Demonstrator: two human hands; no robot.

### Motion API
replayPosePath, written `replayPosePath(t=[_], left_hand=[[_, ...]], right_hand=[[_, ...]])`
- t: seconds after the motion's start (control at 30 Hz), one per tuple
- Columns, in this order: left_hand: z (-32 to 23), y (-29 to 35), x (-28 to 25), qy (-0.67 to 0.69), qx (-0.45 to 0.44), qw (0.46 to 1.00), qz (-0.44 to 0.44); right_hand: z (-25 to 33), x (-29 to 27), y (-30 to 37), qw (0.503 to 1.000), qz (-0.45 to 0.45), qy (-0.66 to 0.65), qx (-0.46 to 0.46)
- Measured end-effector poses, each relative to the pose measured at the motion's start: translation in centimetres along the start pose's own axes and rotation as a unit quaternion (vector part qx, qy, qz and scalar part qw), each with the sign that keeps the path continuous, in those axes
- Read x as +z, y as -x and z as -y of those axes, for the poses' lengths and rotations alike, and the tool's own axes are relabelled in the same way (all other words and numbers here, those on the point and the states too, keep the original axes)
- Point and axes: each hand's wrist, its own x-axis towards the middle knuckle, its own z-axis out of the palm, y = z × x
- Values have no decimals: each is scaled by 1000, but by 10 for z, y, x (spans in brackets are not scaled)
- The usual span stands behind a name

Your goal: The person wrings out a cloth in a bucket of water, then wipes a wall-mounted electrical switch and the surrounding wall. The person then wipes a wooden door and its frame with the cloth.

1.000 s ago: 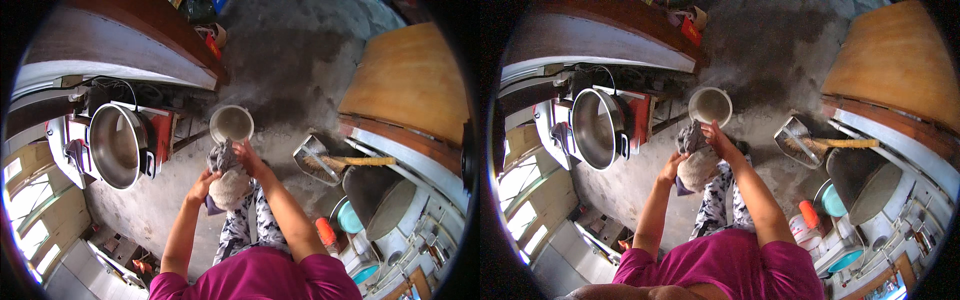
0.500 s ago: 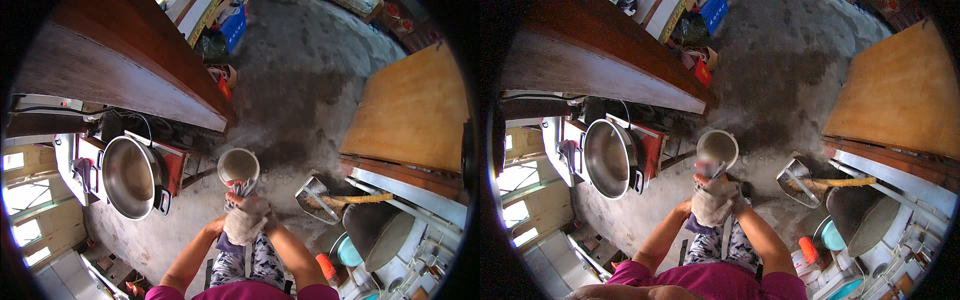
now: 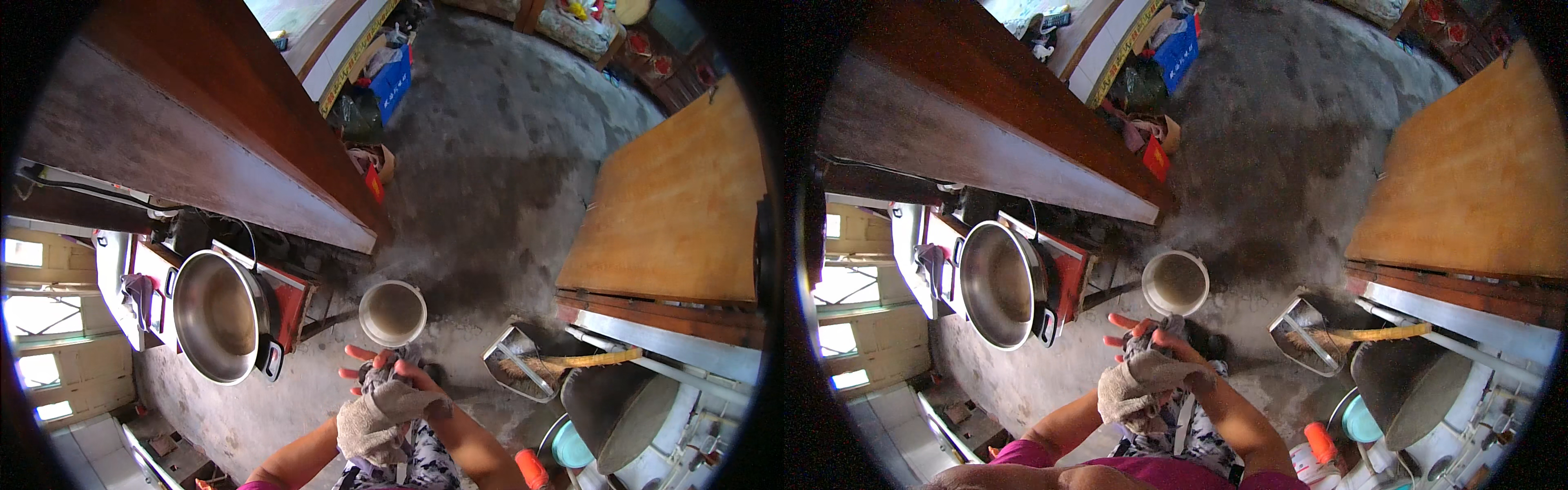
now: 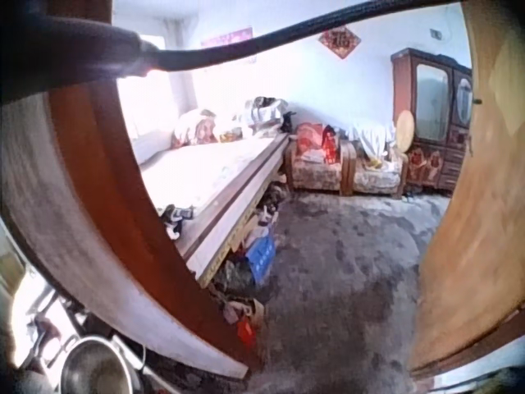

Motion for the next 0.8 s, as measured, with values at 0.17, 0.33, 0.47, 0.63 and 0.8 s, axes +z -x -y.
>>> replayPosePath(t=[0.17, 0.33, 0.47, 0.63, 0.8], left_hand=[[155, -11, -89, 339, 31, 938, 67], [133, -21, -78, 168, 51, 983, -59], [60, -38, -74, 80, -2, 985, -156], [44, -46, -77, 1, -74, 957, -279], [64, -50, -98, -3, -96, 931, -353]], right_hand=[[2, -10, -10, 977, -64, 203, 34], [-15, -79, -36, 964, -137, 228, 26], [-26, -128, -54, 930, -228, 290, 8], [-37, -155, -77, 872, -309, 377, -34], [-45, -175, -96, 863, -325, 384, -37]])
